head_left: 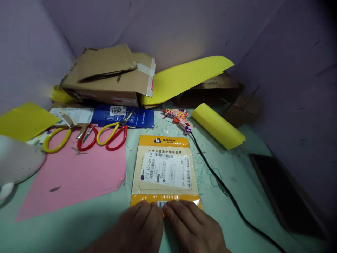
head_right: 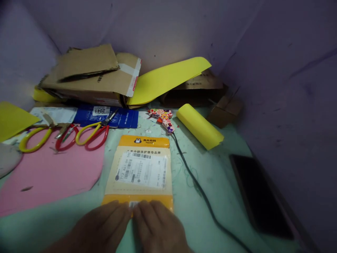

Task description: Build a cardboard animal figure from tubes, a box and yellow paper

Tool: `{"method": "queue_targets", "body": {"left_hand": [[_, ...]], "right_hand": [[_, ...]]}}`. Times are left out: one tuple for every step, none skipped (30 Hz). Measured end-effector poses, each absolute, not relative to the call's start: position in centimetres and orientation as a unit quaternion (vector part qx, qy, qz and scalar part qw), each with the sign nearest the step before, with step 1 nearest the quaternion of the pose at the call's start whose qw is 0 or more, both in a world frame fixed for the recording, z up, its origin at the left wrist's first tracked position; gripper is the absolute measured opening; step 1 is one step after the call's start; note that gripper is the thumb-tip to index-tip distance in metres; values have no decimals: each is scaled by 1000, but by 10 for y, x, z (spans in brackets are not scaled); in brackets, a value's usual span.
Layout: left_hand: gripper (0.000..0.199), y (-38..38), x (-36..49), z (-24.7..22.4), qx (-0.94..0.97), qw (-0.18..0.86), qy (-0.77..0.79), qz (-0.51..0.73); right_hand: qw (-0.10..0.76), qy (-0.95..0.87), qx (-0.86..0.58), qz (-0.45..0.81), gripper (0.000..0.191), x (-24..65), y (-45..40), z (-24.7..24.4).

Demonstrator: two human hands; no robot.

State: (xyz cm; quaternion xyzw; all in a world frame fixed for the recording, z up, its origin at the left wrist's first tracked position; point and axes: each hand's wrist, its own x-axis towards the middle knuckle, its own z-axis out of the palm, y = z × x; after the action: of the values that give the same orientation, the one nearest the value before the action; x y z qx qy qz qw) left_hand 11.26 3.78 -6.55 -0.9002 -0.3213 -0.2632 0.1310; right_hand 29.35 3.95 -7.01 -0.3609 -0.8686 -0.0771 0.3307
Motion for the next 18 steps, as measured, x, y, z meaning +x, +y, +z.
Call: {"method": "queue_targets", "body": {"left_hand": [[27, 38, 113, -68, -899, 134, -327, -260], [27, 40, 113, -70, -898, 126, -343, -247], [27, 42, 113, -71, -899, 111, -355, -231], [27, 45, 113, -72, -898, 93, -368, -221], [28, 48, 113, -72, -899, 74, -372, -222], [27, 53, 113, -71, -902, 46, -369, -222], [26, 57, 113, -70, -904, 5, -371, -211], [24, 62, 113, -69, -906, -43, -375, -191], [23, 66, 113, -67, -905, -87, -379, -171], [22, 70, 113, -66, -903, -122, -383, -152], [21, 72, 112, -65, -901, -144, -383, -147], [19, 73, 111, -65, -899, -153, -379, -156], [17, 73, 109, -65, -899, -154, -374, -171], [16, 72, 107, -65, -898, -151, -370, -184], [16, 70, 103, -66, -898, -146, -369, -192], [18, 69, 99, -66, -899, -139, -366, -195], [19, 67, 95, -66, -901, -132, -363, -197], [19, 66, 90, -66, -902, -124, -360, -202]], "right_hand": [[326, -868, -366, -81, 34, 294, 40, -71], [322, -867, -371, -86, 33, 293, 41, -71], [321, -865, -375, -89, 31, 293, 42, -70], [320, -863, -382, -88, 30, 292, 44, -69], [316, -860, -392, -79, 30, 290, 46, -69], [312, -857, -404, -67, 31, 288, 48, -68], [308, -853, -418, -53, 31, 286, 50, -67], [304, -849, -431, -39, 32, 284, 52, -67], [301, -845, -441, -28, 32, 283, 53, -67], [301, -843, -446, -16, 31, 283, 53, -67], [301, -842, -447, 1, 30, 284, 53, -68], [298, -844, -444, 28, 28, 287, 53, -69], [292, -847, -440, 60, 25, 291, 52, -69], [286, -851, -432, 89, 22, 297, 51, -70], [281, -854, -422, 114, 17, 304, 50, -71], [280, -859, -409, 125, 14, 312, 48, -71], [282, -865, -396, 125, 13, 319, 46, -72], [286, -869, -386, 119, 15, 326, 44, -72]]}}
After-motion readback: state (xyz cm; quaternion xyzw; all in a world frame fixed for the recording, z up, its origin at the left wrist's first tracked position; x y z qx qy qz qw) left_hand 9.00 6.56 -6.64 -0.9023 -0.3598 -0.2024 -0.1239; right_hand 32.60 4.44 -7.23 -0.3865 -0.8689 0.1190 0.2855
